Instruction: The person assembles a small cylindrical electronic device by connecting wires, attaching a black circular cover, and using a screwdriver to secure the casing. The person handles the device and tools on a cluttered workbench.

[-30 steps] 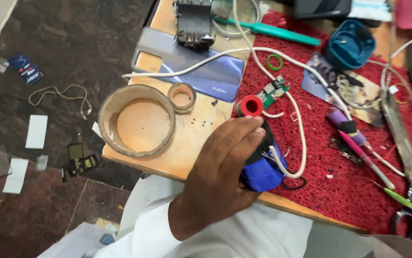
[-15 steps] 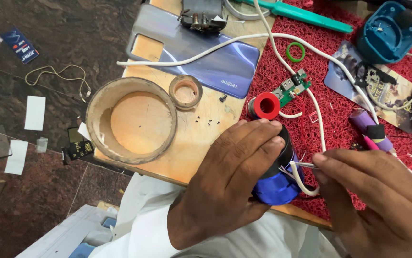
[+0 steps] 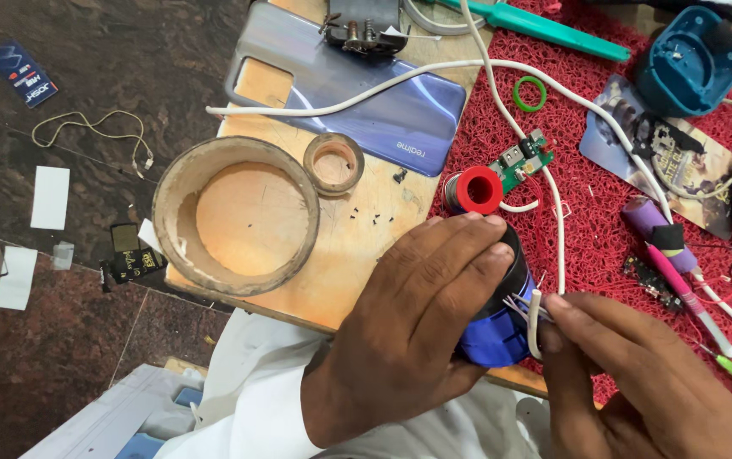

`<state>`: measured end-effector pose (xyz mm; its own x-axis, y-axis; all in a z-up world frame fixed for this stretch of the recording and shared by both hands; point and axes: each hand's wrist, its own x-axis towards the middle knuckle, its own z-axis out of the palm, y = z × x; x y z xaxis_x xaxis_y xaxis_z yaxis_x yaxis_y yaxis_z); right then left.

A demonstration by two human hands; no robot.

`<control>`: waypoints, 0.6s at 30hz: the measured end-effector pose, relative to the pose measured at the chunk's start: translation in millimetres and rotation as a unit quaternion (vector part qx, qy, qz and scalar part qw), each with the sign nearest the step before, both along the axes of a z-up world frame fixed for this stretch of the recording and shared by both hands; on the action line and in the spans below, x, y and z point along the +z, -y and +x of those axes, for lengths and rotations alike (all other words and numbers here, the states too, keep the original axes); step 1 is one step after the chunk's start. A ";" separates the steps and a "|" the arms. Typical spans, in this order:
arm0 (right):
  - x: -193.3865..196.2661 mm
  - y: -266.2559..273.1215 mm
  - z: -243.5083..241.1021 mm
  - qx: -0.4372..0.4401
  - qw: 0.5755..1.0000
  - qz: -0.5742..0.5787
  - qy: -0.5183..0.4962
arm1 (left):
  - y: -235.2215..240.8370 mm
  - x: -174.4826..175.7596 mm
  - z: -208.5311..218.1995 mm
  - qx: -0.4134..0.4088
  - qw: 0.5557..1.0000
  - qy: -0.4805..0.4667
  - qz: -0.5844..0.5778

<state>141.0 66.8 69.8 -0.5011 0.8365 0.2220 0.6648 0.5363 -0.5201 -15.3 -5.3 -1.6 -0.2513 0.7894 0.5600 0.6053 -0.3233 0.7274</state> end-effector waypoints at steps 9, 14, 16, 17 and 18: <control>0.2 7.0 -3.3 -0.019 1.000 0.001 0.022 | -1.9 0.5 2.0 0.015 1.000 -0.001 0.002; -3.5 8.0 -3.4 -0.003 1.000 0.015 0.017 | -2.1 0.8 1.6 0.016 1.000 -0.002 0.001; -5.3 8.7 -3.2 -0.006 1.000 0.023 0.014 | -1.9 0.7 1.5 0.016 1.000 -0.002 0.000; -6.2 9.3 -3.4 -0.003 0.999 0.029 0.015 | -1.9 0.7 1.6 0.017 1.000 -0.001 -0.001; -6.8 9.4 -3.3 0.000 0.999 0.035 0.015 | -1.9 0.9 1.8 0.018 1.000 -0.001 -0.001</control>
<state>137.7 57.4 62.9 -0.5087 0.8192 0.2649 0.6796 0.5709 -0.4607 -13.5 -3.5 -0.7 -0.2780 0.7818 0.5581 0.6174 -0.2998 0.7273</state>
